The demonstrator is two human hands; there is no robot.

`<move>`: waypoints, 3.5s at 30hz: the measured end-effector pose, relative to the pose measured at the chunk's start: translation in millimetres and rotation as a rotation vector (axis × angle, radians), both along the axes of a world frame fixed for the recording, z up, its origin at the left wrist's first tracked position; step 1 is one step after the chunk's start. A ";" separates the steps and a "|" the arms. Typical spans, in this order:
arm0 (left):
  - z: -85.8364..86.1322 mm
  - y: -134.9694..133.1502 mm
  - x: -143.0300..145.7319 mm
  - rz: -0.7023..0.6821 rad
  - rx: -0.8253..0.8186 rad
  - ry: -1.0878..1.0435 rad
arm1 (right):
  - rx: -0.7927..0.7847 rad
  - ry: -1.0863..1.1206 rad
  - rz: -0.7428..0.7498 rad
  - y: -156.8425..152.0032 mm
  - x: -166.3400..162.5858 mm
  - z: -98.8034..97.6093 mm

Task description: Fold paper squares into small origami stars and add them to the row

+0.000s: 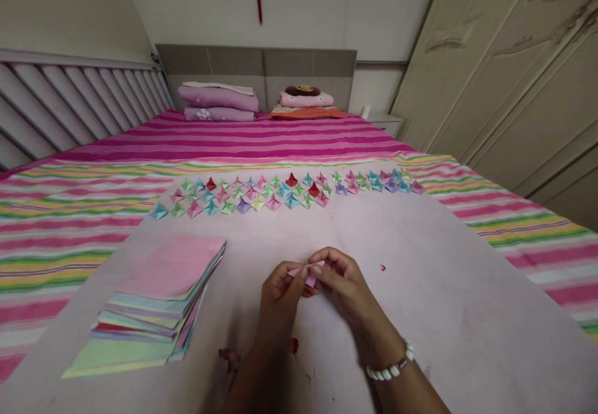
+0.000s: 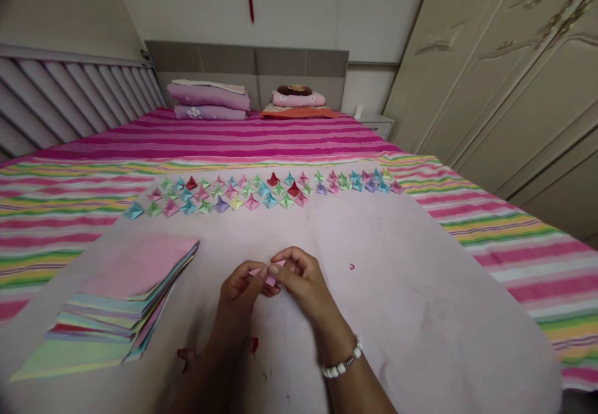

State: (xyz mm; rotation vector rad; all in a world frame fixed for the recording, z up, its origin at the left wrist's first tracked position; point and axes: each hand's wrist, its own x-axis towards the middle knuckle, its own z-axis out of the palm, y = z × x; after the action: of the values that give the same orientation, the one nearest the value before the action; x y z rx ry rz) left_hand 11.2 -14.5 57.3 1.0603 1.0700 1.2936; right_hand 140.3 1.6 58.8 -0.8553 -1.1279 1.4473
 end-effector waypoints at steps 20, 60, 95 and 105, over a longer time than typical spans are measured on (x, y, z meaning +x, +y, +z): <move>-3.6 2.4 -5.8 0.134 -0.021 0.076 | -0.059 -0.069 -0.058 1.0 1.0 8.3; -13.2 8.9 -3.2 0.054 -0.042 -0.230 | -0.254 0.122 -0.102 3.2 -3.1 0.6; -12.0 7.2 -1.5 0.122 0.038 -0.255 | -0.155 0.157 -0.127 1.5 -0.3 5.7; -11.9 6.3 2.6 0.200 0.129 -0.182 | -0.049 0.064 -0.124 1.7 0.0 1.3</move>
State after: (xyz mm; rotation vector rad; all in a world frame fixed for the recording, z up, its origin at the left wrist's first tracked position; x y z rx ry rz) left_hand 13.8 -8.3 45.3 0.9267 0.9841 1.6060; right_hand 140.3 3.3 60.2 -0.8914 -0.9776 1.3950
